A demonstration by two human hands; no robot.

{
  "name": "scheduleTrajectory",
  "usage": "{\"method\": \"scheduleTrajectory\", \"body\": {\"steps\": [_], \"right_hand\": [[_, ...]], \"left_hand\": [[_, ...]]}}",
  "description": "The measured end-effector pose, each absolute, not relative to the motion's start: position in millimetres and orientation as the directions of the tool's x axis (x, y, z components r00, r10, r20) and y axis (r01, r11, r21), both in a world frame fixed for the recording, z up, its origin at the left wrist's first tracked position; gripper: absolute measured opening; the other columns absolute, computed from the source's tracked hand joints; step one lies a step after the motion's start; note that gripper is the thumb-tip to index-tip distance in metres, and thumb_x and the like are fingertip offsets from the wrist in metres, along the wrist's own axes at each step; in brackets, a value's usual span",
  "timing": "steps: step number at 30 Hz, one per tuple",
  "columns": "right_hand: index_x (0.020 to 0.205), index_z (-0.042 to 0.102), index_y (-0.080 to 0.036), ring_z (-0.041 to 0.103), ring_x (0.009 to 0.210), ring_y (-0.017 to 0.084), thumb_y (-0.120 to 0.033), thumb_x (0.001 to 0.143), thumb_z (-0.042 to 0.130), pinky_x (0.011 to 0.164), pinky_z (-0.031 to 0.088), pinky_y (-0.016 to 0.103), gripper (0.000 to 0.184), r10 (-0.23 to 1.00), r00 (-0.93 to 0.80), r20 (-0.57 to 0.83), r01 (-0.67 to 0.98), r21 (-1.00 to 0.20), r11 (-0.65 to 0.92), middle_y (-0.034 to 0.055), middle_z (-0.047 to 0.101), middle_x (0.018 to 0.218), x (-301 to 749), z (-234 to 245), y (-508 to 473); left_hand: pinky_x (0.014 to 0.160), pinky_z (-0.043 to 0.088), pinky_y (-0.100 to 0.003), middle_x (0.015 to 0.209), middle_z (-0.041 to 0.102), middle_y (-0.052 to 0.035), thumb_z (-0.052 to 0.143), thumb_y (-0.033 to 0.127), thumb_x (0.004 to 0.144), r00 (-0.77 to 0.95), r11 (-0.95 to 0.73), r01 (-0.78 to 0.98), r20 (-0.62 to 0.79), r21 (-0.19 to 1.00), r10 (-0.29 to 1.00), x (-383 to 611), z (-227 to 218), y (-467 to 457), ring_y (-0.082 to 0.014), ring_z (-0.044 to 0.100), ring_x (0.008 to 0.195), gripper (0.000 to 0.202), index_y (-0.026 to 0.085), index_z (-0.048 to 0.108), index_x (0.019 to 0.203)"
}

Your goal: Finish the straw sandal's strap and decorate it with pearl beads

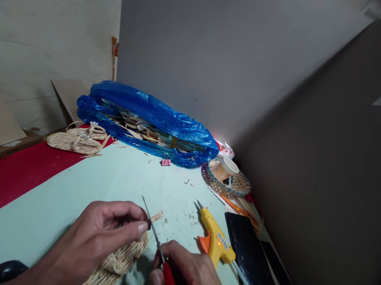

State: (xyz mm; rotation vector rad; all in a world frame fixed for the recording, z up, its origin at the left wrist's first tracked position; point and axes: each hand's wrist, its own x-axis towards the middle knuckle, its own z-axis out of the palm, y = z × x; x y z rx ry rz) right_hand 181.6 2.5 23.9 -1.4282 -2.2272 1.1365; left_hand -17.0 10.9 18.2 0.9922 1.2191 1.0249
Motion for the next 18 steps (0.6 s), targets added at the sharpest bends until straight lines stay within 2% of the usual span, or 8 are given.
{"method": "scheduleTrajectory", "body": {"steps": [3, 6, 10, 12, 15, 18], "right_hand": [[0.085, 0.054, -0.020, 0.034, 0.052, 0.010, -0.031, 0.093, 0.049, 0.051, 0.027, 0.022, 0.014, 0.864, -0.476, -0.165, 0.635, -0.744, 0.207, -0.0050, 0.040, 0.060, 178, 20, 2], [0.079, 0.048, -0.021, 0.031, 0.050, 0.009, -0.030, 0.093, 0.049, 0.050, 0.024, 0.022, 0.017, 0.865, -0.476, -0.162, 0.627, -0.752, 0.204, -0.0059, 0.036, 0.057, 175, 19, 0], [0.068, 0.037, -0.022, 0.026, 0.050, 0.009, -0.041, 0.093, 0.053, 0.048, 0.020, 0.023, 0.035, 0.872, -0.436, -0.222, 0.681, -0.715, 0.158, -0.0065, 0.029, 0.055, 175, 26, 0], [0.069, 0.039, -0.021, 0.032, 0.051, 0.010, -0.047, 0.094, 0.053, 0.049, 0.024, 0.022, 0.038, 0.868, -0.451, -0.209, 0.654, -0.739, 0.162, -0.0054, 0.035, 0.056, 177, 34, 2], [0.084, 0.054, -0.021, 0.048, 0.060, 0.013, -0.050, 0.098, 0.050, 0.055, 0.034, 0.023, 0.033, 0.912, -0.381, -0.151, 0.663, -0.732, 0.155, -0.0026, 0.051, 0.063, 181, 46, 7], [0.109, 0.058, -0.020, 0.058, 0.075, 0.019, -0.040, 0.098, 0.053, 0.065, 0.040, 0.027, 0.023, 0.952, -0.298, -0.072, 0.774, -0.601, 0.197, 0.0029, 0.063, 0.082, 177, 49, 13]], "left_hand": [[0.064, 0.046, -0.030, 0.069, 0.067, -0.0019, 0.078, 0.042, 0.070, 0.084, 0.283, -0.107, -0.275, 0.953, 0.958, -17, 14, 12, -0.0204, 0.059, 0.069, 0.023, 0.021, 0.073, 0.070], [0.066, 0.045, -0.031, 0.072, 0.067, -0.0020, 0.079, 0.042, 0.070, 0.079, 0.287, -0.123, -0.279, 0.950, 0.957, -18, 11, 13, -0.0202, 0.059, 0.071, 0.022, 0.020, 0.073, 0.072], [0.066, 0.043, -0.029, 0.071, 0.063, -0.0002, 0.079, 0.043, 0.072, 0.089, 0.274, -0.109, -0.265, 0.955, 0.960, -19, 13, 13, -0.0179, 0.055, 0.071, 0.024, 0.020, 0.074, 0.072], [0.067, 0.043, -0.029, 0.071, 0.064, 0.0000, 0.079, 0.044, 0.073, 0.101, 0.278, -0.097, -0.269, 0.956, 0.958, -20, 15, 13, -0.0180, 0.055, 0.072, 0.024, 0.020, 0.074, 0.073], [0.069, 0.044, -0.029, 0.074, 0.066, 0.0002, 0.077, 0.045, 0.077, 0.087, 0.274, -0.086, -0.267, 0.958, 0.960, -21, 15, 14, -0.0189, 0.058, 0.075, 0.024, 0.021, 0.073, 0.075], [0.075, 0.046, -0.030, 0.081, 0.071, -0.0005, 0.081, 0.045, 0.073, 0.032, 0.269, -0.111, -0.267, 0.957, 0.963, -22, 14, 16, -0.0209, 0.062, 0.084, 0.027, 0.022, 0.074, 0.084]]}}
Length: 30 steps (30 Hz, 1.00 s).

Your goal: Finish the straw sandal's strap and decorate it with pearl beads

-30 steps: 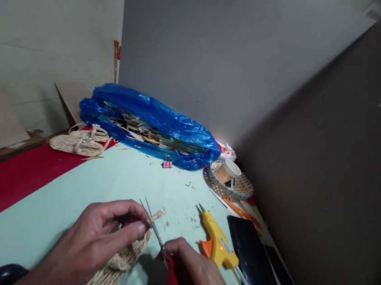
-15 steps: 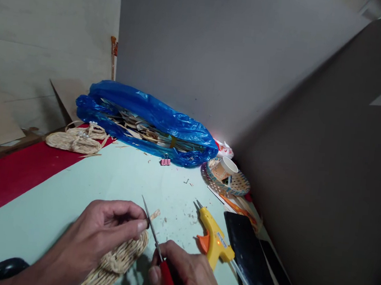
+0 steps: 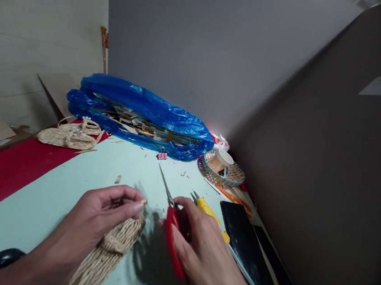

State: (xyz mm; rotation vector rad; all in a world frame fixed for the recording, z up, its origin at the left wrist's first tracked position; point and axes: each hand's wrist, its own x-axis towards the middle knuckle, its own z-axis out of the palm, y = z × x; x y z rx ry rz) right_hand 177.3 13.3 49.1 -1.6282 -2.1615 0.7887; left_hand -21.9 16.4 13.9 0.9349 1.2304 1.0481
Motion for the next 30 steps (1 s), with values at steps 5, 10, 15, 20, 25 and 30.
{"method": "scheduleTrajectory", "body": {"steps": [5, 10, 15, 20, 25, 30], "right_hand": [[0.121, 0.054, -0.015, 0.060, 0.090, 0.024, -0.020, 0.101, 0.047, 0.074, 0.044, 0.035, 0.021, 0.922, -0.374, 0.099, 0.854, -0.351, 0.384, 0.0123, 0.062, 0.107, 160, 28, 33], [0.101, 0.062, -0.013, 0.060, 0.089, 0.025, -0.010, 0.098, 0.049, 0.077, 0.047, 0.035, 0.014, 0.868, -0.478, 0.133, 0.853, -0.167, 0.495, 0.0122, 0.065, 0.096, 161, 13, 46], [0.121, 0.061, -0.014, 0.056, 0.090, 0.021, -0.014, 0.104, 0.042, 0.079, 0.047, 0.033, 0.026, 0.667, -0.608, 0.430, 0.665, -0.182, 0.724, 0.0110, 0.066, 0.106, 162, 20, 30], [0.092, 0.068, -0.011, 0.051, 0.074, 0.020, -0.012, 0.105, 0.036, 0.073, 0.041, 0.035, 0.034, 0.484, -0.668, 0.565, 0.582, -0.008, 0.813, 0.0082, 0.067, 0.081, 155, 16, 19], [0.088, 0.068, -0.009, 0.051, 0.073, 0.020, -0.009, 0.103, 0.038, 0.071, 0.039, 0.035, 0.034, 0.518, -0.659, 0.546, 0.588, -0.057, 0.807, 0.0084, 0.066, 0.080, 159, 12, 20], [0.096, 0.066, -0.011, 0.049, 0.077, 0.021, -0.010, 0.103, 0.040, 0.072, 0.038, 0.035, 0.027, 0.561, -0.687, 0.461, 0.619, -0.034, 0.785, 0.0067, 0.062, 0.083, 158, 10, 21]], "left_hand": [[0.074, 0.045, -0.028, 0.078, 0.071, 0.0016, 0.084, 0.043, 0.069, 0.000, 0.275, -0.108, -0.277, 0.955, 0.961, -23, 12, 21, -0.0204, 0.064, 0.084, 0.037, 0.024, 0.072, 0.098], [0.074, 0.045, -0.026, 0.074, 0.070, 0.0027, 0.080, 0.042, 0.076, 0.033, 0.257, -0.092, -0.255, 0.962, 0.966, -27, 8, 24, -0.0179, 0.065, 0.080, 0.026, 0.024, 0.073, 0.094], [0.065, 0.044, -0.025, 0.062, 0.066, 0.0054, 0.080, 0.039, 0.071, 0.081, 0.238, -0.057, -0.233, 0.970, 0.969, -26, 8, 27, -0.0162, 0.060, 0.068, 0.033, 0.023, 0.070, 0.098], [0.066, 0.047, -0.027, 0.063, 0.070, 0.0033, 0.074, 0.031, 0.070, 0.130, 0.171, 0.069, -0.179, 0.983, 0.975, -26, 9, 28, -0.0185, 0.062, 0.067, 0.032, 0.022, 0.070, 0.100], [0.063, 0.046, -0.029, 0.068, 0.071, 0.0005, 0.066, 0.040, 0.082, 0.194, 0.128, 0.188, -0.164, 0.974, 0.967, -29, 11, 26, -0.0204, 0.063, 0.067, 0.035, 0.023, 0.073, 0.112], [0.075, 0.051, -0.035, 0.085, 0.079, -0.0053, 0.064, 0.045, 0.081, 0.161, -0.002, 0.350, -0.058, 0.937, 0.985, -35, 15, 32, -0.0300, 0.069, 0.088, 0.031, 0.028, 0.081, 0.100]]}}
